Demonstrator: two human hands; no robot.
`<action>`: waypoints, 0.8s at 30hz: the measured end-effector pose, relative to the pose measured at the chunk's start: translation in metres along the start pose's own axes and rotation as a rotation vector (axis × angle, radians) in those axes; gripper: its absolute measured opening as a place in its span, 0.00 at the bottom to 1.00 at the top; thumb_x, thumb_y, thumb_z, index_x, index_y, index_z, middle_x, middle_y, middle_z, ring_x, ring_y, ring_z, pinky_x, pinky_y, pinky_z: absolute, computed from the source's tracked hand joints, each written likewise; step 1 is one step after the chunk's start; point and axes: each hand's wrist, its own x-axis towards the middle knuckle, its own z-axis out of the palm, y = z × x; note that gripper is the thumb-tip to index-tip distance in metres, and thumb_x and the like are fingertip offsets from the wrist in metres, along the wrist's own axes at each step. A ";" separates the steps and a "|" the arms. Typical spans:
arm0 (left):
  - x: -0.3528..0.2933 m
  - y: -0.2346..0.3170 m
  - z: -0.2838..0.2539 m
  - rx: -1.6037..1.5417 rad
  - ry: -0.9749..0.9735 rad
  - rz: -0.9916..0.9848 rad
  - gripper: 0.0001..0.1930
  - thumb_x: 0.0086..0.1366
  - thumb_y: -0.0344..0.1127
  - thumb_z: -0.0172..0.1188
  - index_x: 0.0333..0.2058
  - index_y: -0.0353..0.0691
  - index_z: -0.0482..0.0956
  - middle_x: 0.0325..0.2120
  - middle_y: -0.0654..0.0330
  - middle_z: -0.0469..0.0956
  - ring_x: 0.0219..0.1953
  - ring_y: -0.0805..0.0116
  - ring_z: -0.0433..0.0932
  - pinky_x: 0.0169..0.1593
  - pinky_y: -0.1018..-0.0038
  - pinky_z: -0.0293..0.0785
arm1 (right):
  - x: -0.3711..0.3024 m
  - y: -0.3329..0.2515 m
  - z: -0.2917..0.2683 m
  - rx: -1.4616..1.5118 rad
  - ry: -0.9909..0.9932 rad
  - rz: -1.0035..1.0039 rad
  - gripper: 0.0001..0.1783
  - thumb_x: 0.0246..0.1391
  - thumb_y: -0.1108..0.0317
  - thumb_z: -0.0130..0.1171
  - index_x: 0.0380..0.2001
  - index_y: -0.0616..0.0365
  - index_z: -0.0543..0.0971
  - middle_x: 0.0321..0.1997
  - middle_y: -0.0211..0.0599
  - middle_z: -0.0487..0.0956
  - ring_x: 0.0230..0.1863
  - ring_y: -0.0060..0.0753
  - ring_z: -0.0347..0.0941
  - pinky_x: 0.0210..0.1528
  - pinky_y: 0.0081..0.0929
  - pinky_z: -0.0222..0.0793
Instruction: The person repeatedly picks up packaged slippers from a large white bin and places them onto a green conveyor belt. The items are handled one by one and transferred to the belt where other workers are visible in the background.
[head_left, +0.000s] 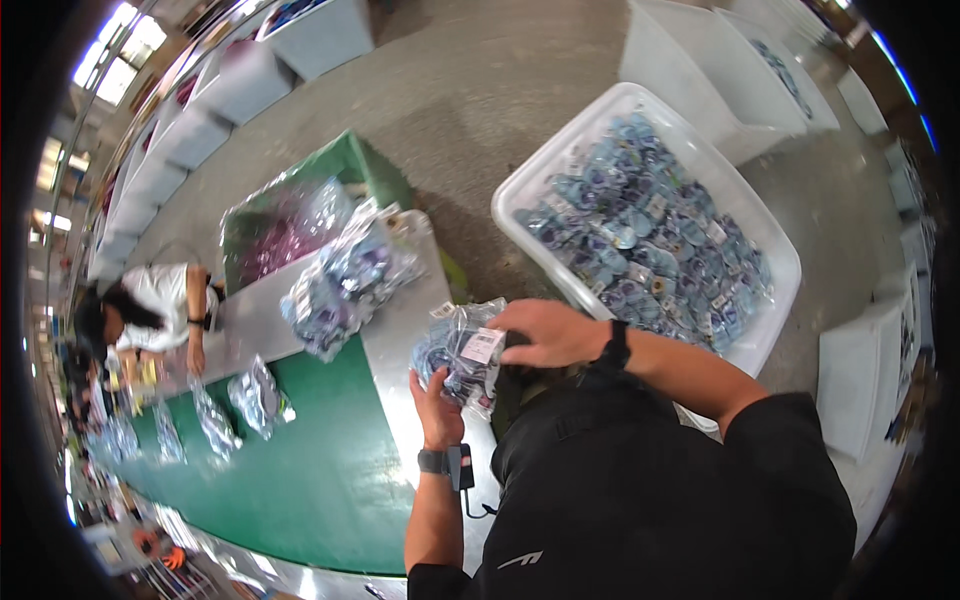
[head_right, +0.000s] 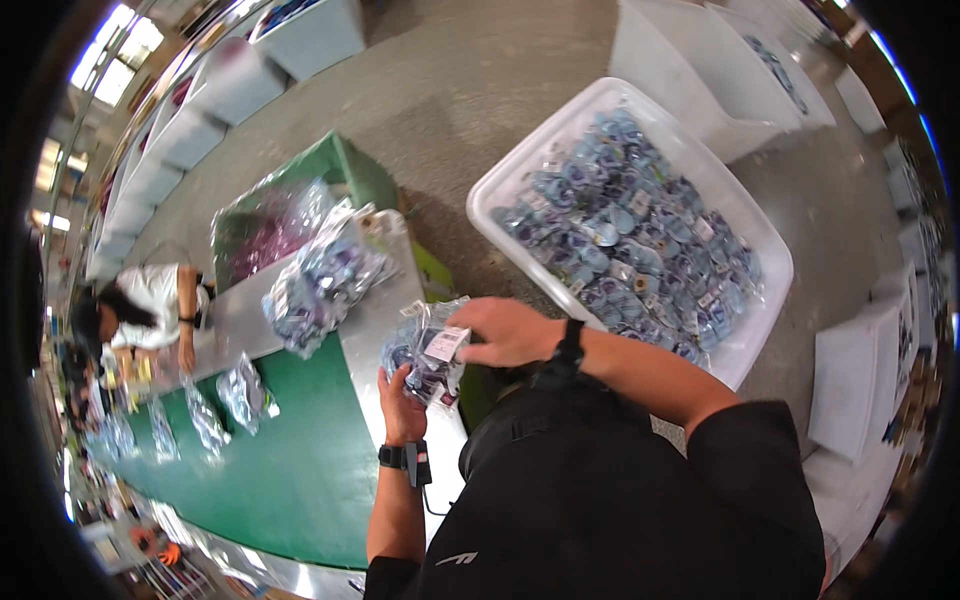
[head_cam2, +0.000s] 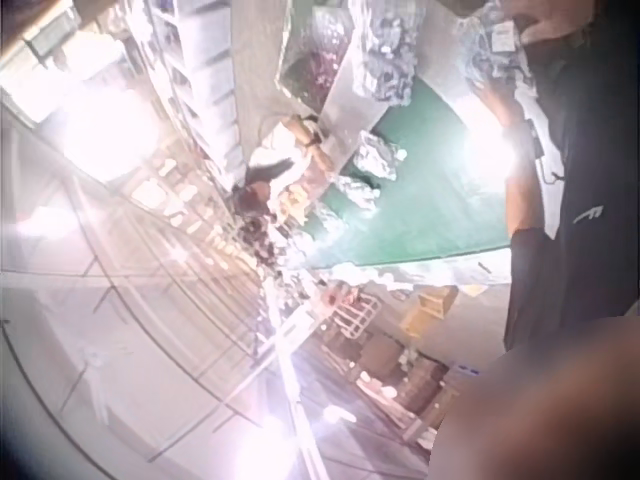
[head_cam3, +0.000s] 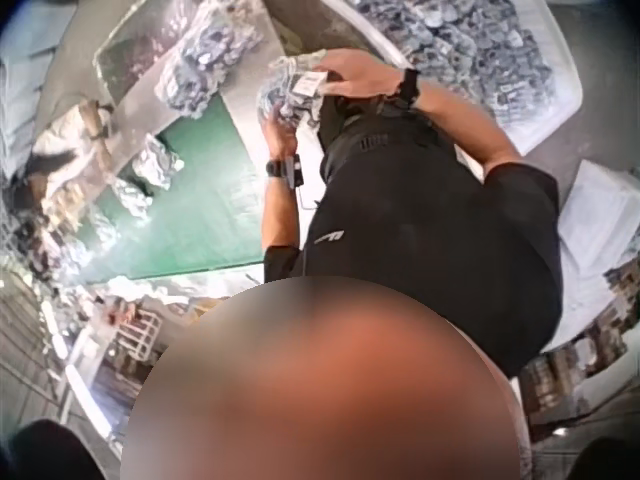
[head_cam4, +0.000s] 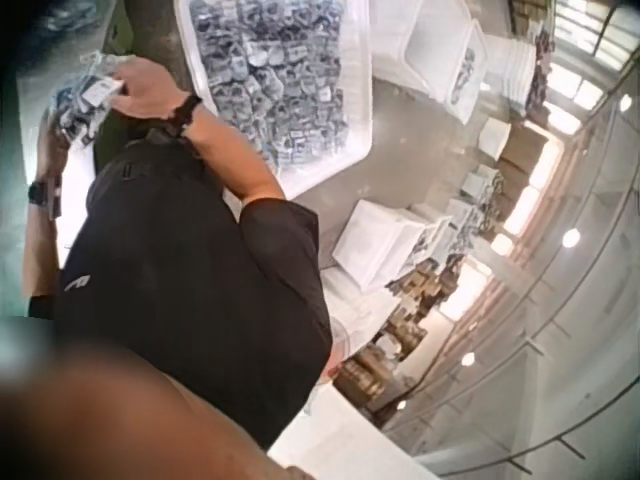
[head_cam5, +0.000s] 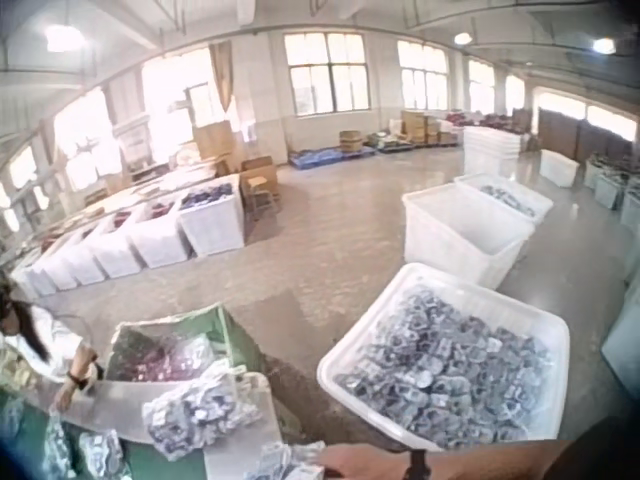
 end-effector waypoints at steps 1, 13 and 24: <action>-0.002 -0.007 0.016 -0.024 -0.042 -0.076 0.44 0.60 0.28 0.60 0.69 0.45 0.41 0.54 0.49 0.67 0.50 0.57 0.74 0.49 0.61 0.76 | -0.003 -0.003 -0.001 -0.046 -0.043 -0.003 0.28 0.45 0.59 0.68 0.49 0.59 0.75 0.47 0.45 0.76 0.49 0.49 0.73 0.52 0.41 0.69; -0.030 -0.051 0.134 -0.022 -0.366 -0.168 0.34 0.57 0.30 0.50 0.65 0.43 0.57 0.59 0.53 0.67 0.59 0.54 0.69 0.62 0.57 0.67 | -0.105 0.044 -0.090 0.154 0.590 0.359 0.19 0.54 0.65 0.62 0.48 0.59 0.76 0.43 0.43 0.77 0.46 0.41 0.75 0.49 0.33 0.71; -0.023 -0.085 0.194 -0.029 -0.356 -0.402 0.26 0.62 0.32 0.52 0.60 0.43 0.62 0.54 0.57 0.71 0.56 0.59 0.73 0.58 0.61 0.72 | -0.139 0.060 -0.123 -0.024 0.291 0.069 0.38 0.43 0.50 0.71 0.57 0.51 0.72 0.54 0.42 0.74 0.58 0.46 0.68 0.63 0.46 0.56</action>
